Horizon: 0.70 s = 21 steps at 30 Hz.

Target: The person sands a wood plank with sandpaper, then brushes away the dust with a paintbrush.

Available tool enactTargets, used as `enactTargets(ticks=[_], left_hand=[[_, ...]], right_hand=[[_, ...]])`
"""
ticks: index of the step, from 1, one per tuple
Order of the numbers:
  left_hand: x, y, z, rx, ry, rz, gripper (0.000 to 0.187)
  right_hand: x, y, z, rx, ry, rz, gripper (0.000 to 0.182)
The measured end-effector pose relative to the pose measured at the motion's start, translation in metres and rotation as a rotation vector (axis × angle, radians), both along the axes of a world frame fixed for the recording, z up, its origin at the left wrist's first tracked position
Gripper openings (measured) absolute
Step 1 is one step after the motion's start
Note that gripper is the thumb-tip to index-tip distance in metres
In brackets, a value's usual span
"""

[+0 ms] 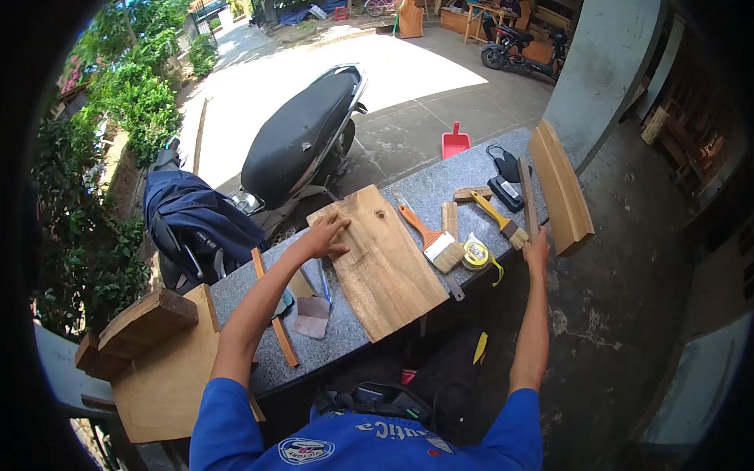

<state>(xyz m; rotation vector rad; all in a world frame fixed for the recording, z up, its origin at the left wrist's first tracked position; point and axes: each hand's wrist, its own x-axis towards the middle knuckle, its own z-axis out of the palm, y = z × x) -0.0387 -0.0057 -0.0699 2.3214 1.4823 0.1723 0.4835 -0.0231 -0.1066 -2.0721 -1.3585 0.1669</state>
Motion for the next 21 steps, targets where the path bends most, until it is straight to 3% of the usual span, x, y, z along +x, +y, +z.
enactTargets(ticks=[2, 5, 12, 15, 18, 19, 21], left_hand=[[-0.001, -0.001, -0.003, 0.018, -0.002, 0.004, 0.071], [-0.003, 0.001, -0.017, 0.117, -0.007, 0.009, 0.067], [-0.002, -0.005, -0.017, 0.169, 0.002, 0.036, 0.068], [0.024, -0.017, 0.054, -0.182, 0.356, 0.188, 0.061], [0.025, -0.017, 0.047, 0.542, 0.136, 0.068, 0.054], [0.029, -0.019, 0.062, 0.703, 0.035, -0.011, 0.06], [0.039, -0.026, 0.094, 0.815, 0.098, -0.173, 0.072]], right_hand=[[0.003, 0.008, -0.006, -0.091, -0.021, -0.1, 0.043], [-0.013, 0.001, 0.024, -0.154, 0.156, -0.127, 0.034], [-0.049, -0.044, 0.055, 0.089, 0.389, -0.053, 0.041], [-0.061, -0.06, 0.09, 0.031, 0.446, 0.083, 0.043], [-0.066, -0.067, 0.122, 0.028, 0.321, 0.361, 0.046], [-0.07, -0.069, 0.135, 0.011, 0.321, 0.445, 0.047], [-0.085, -0.073, 0.159, -0.031, 0.331, 0.61, 0.048]])
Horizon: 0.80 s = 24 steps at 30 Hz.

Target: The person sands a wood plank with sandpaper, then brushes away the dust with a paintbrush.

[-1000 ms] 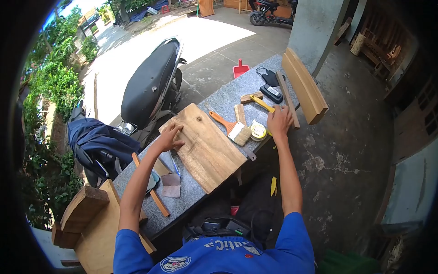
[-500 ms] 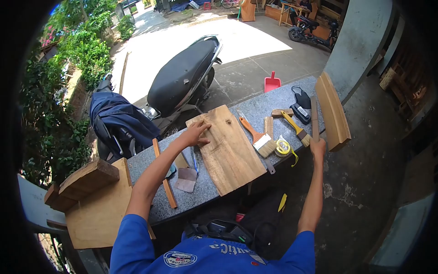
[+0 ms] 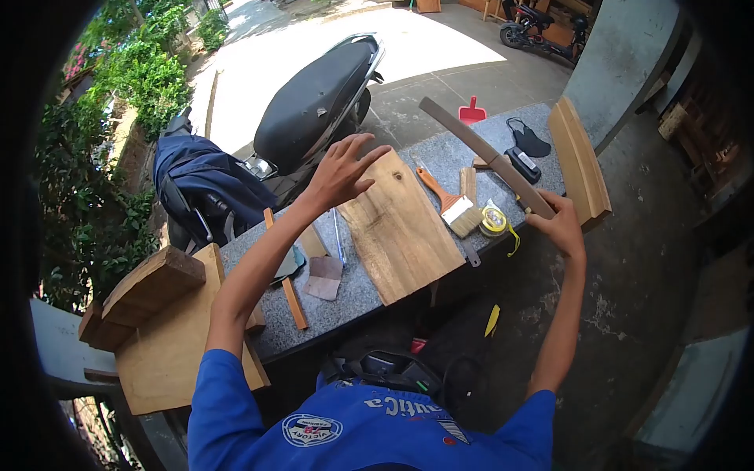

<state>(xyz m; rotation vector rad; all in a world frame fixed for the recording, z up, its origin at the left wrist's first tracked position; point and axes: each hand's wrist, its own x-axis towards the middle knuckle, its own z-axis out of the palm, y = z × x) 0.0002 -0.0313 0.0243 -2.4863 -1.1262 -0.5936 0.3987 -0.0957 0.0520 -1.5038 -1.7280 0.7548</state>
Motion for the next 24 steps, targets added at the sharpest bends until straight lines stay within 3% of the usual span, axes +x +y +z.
enactTargets(ticks=[4, 7, 9, 12, 16, 18, 20, 23, 24], left_hand=[[0.019, -0.011, 0.04, 0.103, 0.026, -0.109, 0.063], [0.025, -0.011, 0.056, -0.284, 0.313, 0.063, 0.051], [0.016, -0.015, 0.052, -0.308, 0.079, -0.03, 0.044], [0.005, -0.015, 0.029, -0.396, -0.12, -0.016, 0.046], [-0.001, -0.014, -0.014, -0.532, -0.333, 0.158, 0.051], [-0.003, -0.015, -0.035, -0.62, -0.375, 0.261, 0.046], [-0.008, -0.012, -0.06, -0.552, -0.402, 0.206, 0.041], [-0.006, -0.017, -0.068, -0.494, -0.401, 0.192, 0.036], [-0.004, -0.019, -0.066, -0.481, -0.395, 0.201, 0.035]], right_hand=[[-0.03, 0.003, 0.025, -0.053, -0.028, 0.238, 0.048], [-0.051, 0.005, 0.041, -0.016, -0.086, 0.32, 0.047], [-0.056, 0.012, 0.042, 0.011, -0.053, 0.375, 0.047], [-0.066, 0.026, 0.022, 0.387, 0.067, -0.063, 0.047], [-0.051, 0.025, -0.038, 0.304, 0.245, -0.4, 0.032], [-0.055, 0.0, -0.055, 0.193, 0.046, -0.368, 0.02], [-0.056, -0.013, -0.09, 0.23, 0.032, -0.365, 0.011], [-0.067, -0.028, -0.101, 0.247, -0.048, -0.341, 0.009], [-0.074, -0.032, -0.103, 0.148, -0.088, -0.348, 0.009]])
